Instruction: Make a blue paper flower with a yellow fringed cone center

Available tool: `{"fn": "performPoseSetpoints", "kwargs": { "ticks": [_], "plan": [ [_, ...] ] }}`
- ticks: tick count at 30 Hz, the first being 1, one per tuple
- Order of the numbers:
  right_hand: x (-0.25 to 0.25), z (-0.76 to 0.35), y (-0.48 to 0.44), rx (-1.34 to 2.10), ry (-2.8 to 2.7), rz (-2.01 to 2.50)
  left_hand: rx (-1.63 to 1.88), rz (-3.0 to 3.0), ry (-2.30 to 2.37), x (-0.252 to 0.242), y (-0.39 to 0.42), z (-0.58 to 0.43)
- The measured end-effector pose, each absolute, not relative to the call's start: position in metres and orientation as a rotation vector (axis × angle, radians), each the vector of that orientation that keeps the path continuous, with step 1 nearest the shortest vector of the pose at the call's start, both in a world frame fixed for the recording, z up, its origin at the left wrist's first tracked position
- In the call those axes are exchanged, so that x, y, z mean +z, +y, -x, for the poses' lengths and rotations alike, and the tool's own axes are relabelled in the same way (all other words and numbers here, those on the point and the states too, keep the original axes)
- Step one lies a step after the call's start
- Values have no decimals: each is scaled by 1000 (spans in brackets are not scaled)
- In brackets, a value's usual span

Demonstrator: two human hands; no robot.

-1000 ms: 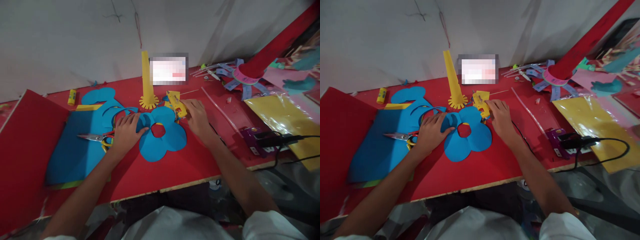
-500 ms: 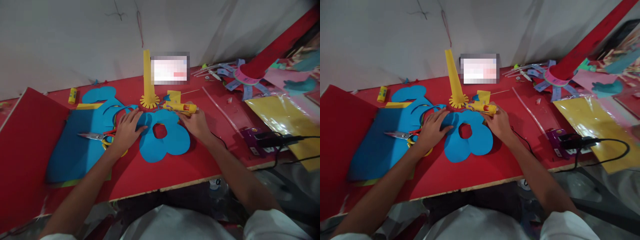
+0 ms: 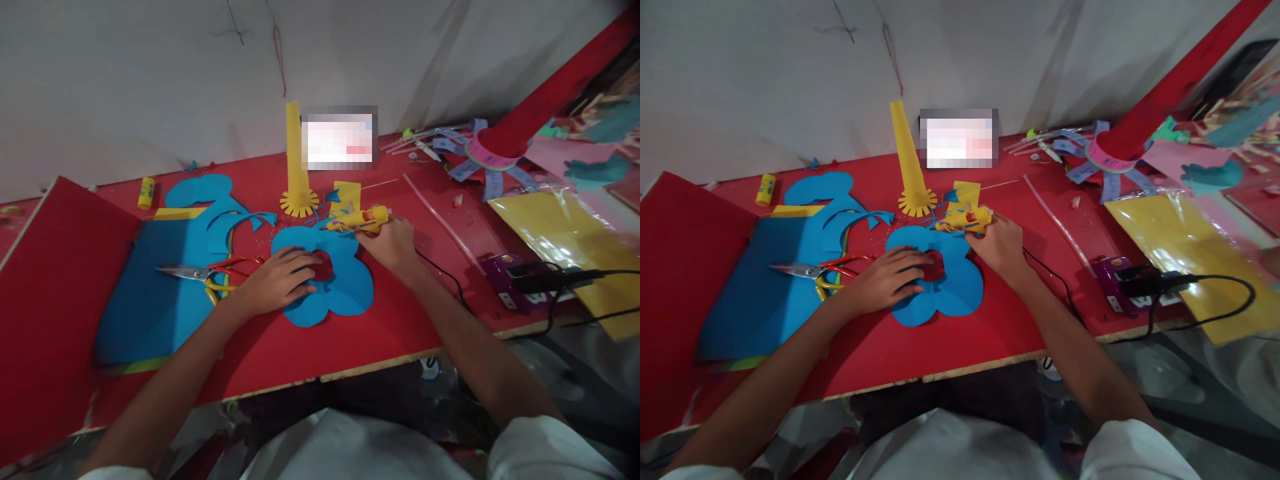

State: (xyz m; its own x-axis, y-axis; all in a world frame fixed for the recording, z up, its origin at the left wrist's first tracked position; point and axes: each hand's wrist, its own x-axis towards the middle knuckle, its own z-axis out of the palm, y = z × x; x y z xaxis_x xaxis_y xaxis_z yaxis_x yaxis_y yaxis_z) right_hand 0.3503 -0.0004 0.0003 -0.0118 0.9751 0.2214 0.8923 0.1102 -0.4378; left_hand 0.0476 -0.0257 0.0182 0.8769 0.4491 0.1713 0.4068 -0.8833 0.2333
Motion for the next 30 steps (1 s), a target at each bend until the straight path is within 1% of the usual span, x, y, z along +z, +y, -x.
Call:
{"fn": "performPoseSetpoints", "kwargs": {
  "ticks": [3,5,7,10,14,18,30],
  "plan": [
    [5,-346,-4,105,-1866,1870,363,-2847,599,17,-24,-45],
    [6,-344,-5,101,-1888,1868,387,-2859,590,15,-23,-44],
    [7,-343,-5,106,-1895,1875,443,-2857,661,13,-22,-44],
    [7,-343,-5,109,-1900,1905,532,-2818,891,11,-21,-45],
    [7,-343,-5,114,-1944,1902,407,-2780,1145,11,-22,-47],
    [8,-343,-6,134,-2025,1886,281,-2757,1288,12,-24,-49],
    [17,-336,-11,118,-2211,1873,261,-2713,1311,9,-22,-46]
  ]
}}
